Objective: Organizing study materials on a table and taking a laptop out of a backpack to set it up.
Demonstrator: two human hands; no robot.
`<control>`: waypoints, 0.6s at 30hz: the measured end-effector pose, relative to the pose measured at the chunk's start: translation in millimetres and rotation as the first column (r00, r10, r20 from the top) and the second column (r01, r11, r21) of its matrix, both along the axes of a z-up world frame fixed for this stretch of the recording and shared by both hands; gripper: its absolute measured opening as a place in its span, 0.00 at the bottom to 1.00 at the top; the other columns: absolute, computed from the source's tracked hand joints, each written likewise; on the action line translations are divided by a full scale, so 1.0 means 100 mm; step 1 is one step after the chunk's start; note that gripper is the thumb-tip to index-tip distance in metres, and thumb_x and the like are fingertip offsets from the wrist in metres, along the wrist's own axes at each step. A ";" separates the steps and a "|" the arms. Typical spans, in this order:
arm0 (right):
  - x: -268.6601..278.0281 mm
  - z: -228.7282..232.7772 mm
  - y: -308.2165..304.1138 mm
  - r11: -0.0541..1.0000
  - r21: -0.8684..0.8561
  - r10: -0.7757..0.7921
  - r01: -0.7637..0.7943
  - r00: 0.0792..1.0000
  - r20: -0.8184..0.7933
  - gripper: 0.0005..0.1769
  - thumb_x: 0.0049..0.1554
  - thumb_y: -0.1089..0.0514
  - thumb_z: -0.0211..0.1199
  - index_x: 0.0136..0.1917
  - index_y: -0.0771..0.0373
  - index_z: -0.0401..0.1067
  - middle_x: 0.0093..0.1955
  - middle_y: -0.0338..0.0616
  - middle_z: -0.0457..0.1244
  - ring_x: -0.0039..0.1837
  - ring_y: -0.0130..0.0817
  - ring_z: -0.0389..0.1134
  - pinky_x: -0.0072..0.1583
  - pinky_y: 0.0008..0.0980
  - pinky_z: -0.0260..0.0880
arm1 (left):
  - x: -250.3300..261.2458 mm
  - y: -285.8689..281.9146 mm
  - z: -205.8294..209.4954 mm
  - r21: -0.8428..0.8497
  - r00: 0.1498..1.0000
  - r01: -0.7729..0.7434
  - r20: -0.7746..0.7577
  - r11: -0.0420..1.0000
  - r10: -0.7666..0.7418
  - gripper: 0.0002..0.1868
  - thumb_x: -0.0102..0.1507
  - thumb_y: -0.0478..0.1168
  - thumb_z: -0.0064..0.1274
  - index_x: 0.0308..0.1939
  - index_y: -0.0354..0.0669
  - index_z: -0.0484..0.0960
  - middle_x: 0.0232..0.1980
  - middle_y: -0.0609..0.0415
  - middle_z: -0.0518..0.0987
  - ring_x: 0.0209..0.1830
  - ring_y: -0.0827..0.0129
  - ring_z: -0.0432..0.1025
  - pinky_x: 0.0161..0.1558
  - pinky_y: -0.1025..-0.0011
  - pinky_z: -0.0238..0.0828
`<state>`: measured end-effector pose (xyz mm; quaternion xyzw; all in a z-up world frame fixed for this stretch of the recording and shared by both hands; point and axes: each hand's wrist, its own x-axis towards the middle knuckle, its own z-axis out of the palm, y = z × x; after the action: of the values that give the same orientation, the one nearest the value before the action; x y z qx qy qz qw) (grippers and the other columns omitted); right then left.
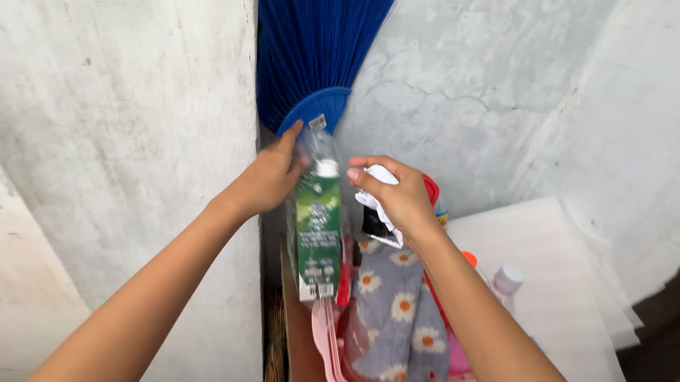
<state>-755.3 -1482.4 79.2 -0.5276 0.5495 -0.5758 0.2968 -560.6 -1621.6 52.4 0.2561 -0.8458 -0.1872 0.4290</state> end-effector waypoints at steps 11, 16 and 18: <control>-0.37 0.29 -0.42 0.991 0.068 0.132 -0.116 0.937 -0.323 0.17 0.53 0.52 0.72 0.54 0.61 0.82 0.46 0.42 0.72 0.48 0.26 0.70 0.52 0.26 0.69 | 0.00 0.16 0.42 0.040 0.992 0.112 -0.057 0.993 -0.110 0.15 0.67 0.48 0.56 0.49 0.41 0.82 0.49 0.52 0.81 0.49 0.66 0.77 0.51 0.67 0.74; -0.45 0.22 -0.34 0.990 -0.055 0.125 -0.134 0.983 -0.137 0.15 0.56 0.49 0.70 0.51 0.61 0.79 0.45 0.37 0.69 0.49 0.24 0.68 0.53 0.24 0.68 | -0.06 -0.03 0.31 -0.052 0.959 0.167 -0.225 0.985 -0.174 0.20 0.65 0.43 0.58 0.57 0.37 0.74 0.58 0.49 0.76 0.59 0.64 0.71 0.55 0.63 0.68; -0.42 0.28 -0.23 0.990 0.131 0.051 -0.049 0.999 -0.014 0.15 0.57 0.51 0.69 0.53 0.60 0.79 0.44 0.40 0.68 0.43 0.30 0.65 0.42 0.34 0.58 | -0.07 -0.02 0.30 -0.028 0.980 0.170 -0.098 0.985 -0.172 0.20 0.61 0.42 0.63 0.53 0.37 0.78 0.51 0.50 0.80 0.52 0.64 0.74 0.52 0.64 0.69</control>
<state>-797.2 -1505.5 107.1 -0.5257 0.5752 -0.5262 0.3404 -567.7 -1623.5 82.4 0.1684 -0.8438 -0.2276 0.4559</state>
